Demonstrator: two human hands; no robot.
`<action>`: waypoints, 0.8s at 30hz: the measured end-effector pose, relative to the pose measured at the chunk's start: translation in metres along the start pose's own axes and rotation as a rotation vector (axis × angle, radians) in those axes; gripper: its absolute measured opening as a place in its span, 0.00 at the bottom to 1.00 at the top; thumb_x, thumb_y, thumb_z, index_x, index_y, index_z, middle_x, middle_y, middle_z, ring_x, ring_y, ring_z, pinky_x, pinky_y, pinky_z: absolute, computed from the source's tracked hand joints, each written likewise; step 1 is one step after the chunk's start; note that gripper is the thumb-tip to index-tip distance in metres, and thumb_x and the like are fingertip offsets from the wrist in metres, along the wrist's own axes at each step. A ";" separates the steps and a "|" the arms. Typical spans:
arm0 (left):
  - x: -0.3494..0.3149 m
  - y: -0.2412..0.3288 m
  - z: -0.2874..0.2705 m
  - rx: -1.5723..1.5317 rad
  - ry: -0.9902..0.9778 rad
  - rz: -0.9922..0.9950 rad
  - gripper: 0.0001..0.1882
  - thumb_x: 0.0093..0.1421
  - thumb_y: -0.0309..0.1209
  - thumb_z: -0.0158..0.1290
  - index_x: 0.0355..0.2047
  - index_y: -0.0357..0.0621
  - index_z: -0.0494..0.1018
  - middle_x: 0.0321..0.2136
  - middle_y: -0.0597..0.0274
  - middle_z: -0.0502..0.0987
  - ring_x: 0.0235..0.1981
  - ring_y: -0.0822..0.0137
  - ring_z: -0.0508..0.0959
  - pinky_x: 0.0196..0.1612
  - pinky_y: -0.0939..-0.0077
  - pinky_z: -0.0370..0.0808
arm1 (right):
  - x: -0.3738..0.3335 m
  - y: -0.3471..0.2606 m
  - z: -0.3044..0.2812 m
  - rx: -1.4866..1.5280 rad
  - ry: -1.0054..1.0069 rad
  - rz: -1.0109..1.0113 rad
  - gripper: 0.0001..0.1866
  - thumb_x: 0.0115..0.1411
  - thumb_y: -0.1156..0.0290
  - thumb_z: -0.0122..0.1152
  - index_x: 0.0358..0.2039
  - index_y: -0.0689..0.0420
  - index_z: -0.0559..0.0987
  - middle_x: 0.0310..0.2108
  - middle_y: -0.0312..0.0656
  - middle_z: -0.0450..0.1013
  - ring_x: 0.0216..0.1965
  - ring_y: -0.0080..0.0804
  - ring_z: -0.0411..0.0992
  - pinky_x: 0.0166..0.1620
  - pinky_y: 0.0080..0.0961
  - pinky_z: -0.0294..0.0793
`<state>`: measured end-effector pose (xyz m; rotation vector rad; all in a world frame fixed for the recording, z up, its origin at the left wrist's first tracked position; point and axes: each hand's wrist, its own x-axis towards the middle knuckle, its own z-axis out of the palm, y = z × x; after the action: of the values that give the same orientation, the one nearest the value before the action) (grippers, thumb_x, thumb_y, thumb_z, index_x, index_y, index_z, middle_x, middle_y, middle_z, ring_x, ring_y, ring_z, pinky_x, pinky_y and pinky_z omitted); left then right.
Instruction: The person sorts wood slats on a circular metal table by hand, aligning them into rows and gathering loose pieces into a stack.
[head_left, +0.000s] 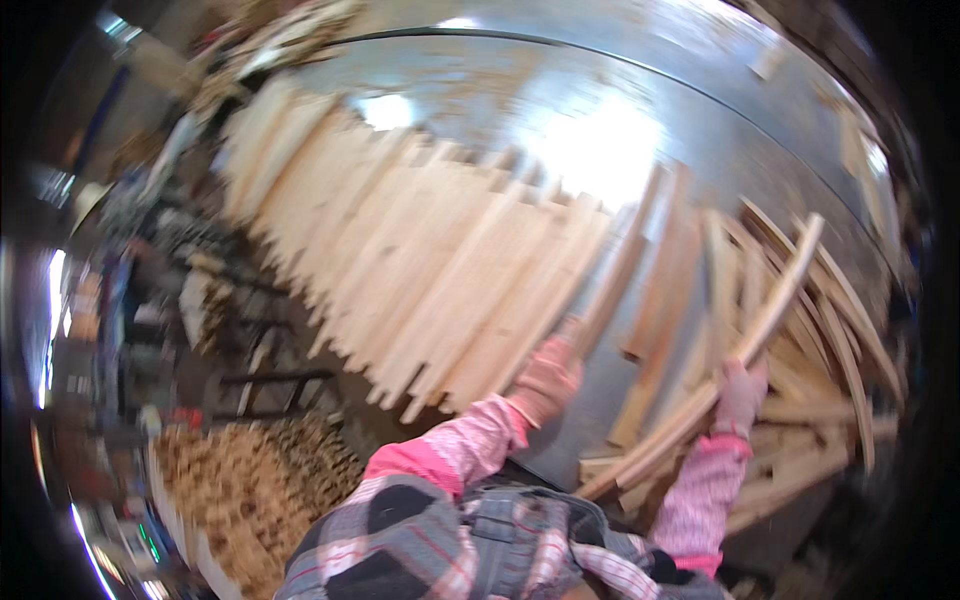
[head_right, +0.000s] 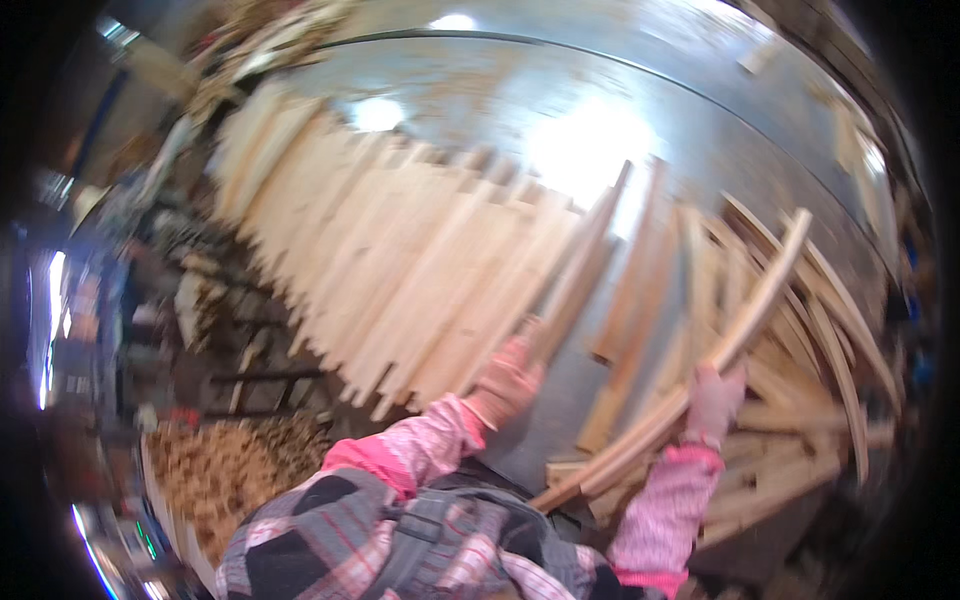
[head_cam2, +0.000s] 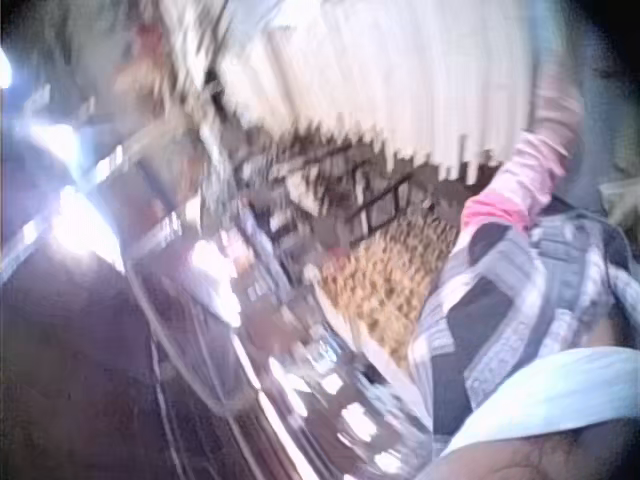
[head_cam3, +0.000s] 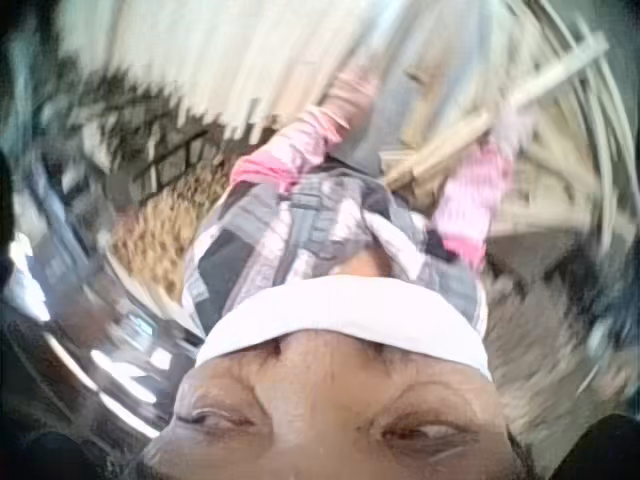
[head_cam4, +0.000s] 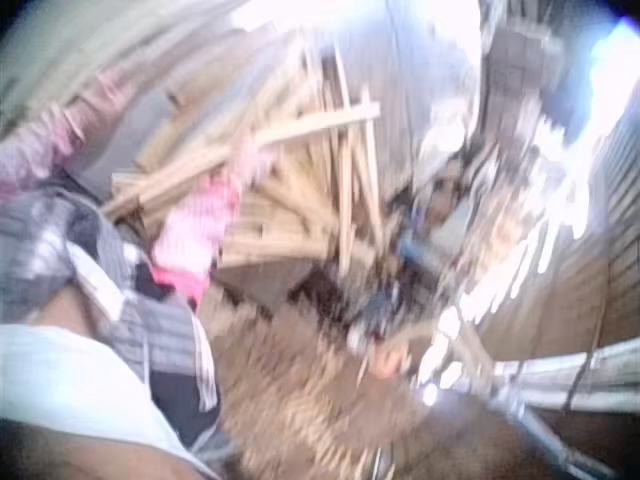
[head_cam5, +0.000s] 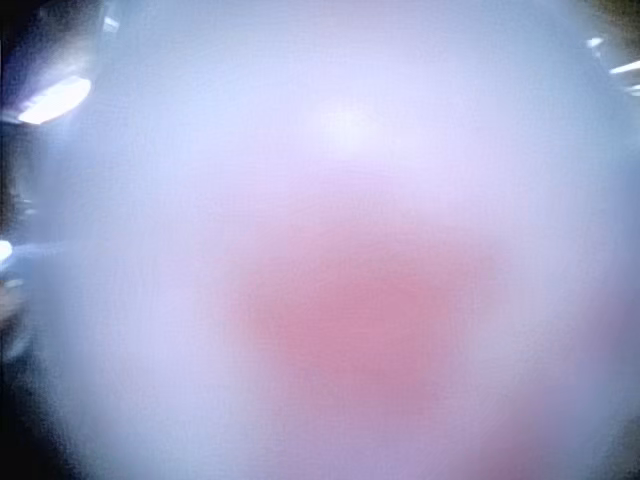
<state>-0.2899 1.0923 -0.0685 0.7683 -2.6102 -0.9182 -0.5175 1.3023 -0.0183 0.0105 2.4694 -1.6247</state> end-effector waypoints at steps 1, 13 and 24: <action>-0.001 -0.016 -0.007 0.012 -0.038 -0.002 0.30 0.62 0.33 0.52 0.65 0.44 0.63 0.46 0.41 0.76 0.49 0.41 0.77 0.51 0.51 0.76 | -0.011 -0.007 0.012 0.129 -0.049 -0.033 0.34 0.51 0.76 0.67 0.60 0.70 0.69 0.53 0.54 0.72 0.51 0.46 0.73 0.54 0.38 0.75; 0.011 -0.039 -0.041 0.345 -0.217 0.007 0.25 0.61 0.32 0.48 0.57 0.34 0.68 0.44 0.41 0.76 0.44 0.43 0.79 0.47 0.49 0.77 | -0.074 -0.072 0.184 -0.256 -0.363 0.165 0.24 0.56 0.63 0.60 0.52 0.62 0.77 0.42 0.58 0.78 0.44 0.48 0.78 0.48 0.38 0.76; 0.041 -0.061 -0.093 0.226 -0.469 0.123 0.26 0.62 0.35 0.54 0.61 0.50 0.69 0.46 0.43 0.77 0.38 0.45 0.80 0.43 0.57 0.78 | -0.081 -0.012 0.182 -0.864 -0.908 -0.143 0.22 0.62 0.53 0.55 0.46 0.57 0.82 0.47 0.54 0.78 0.51 0.48 0.76 0.55 0.42 0.75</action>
<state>-0.2615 0.9830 -0.0334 0.4755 -3.1714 -0.8619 -0.4117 1.1400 -0.0646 -0.8184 2.1672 -0.2892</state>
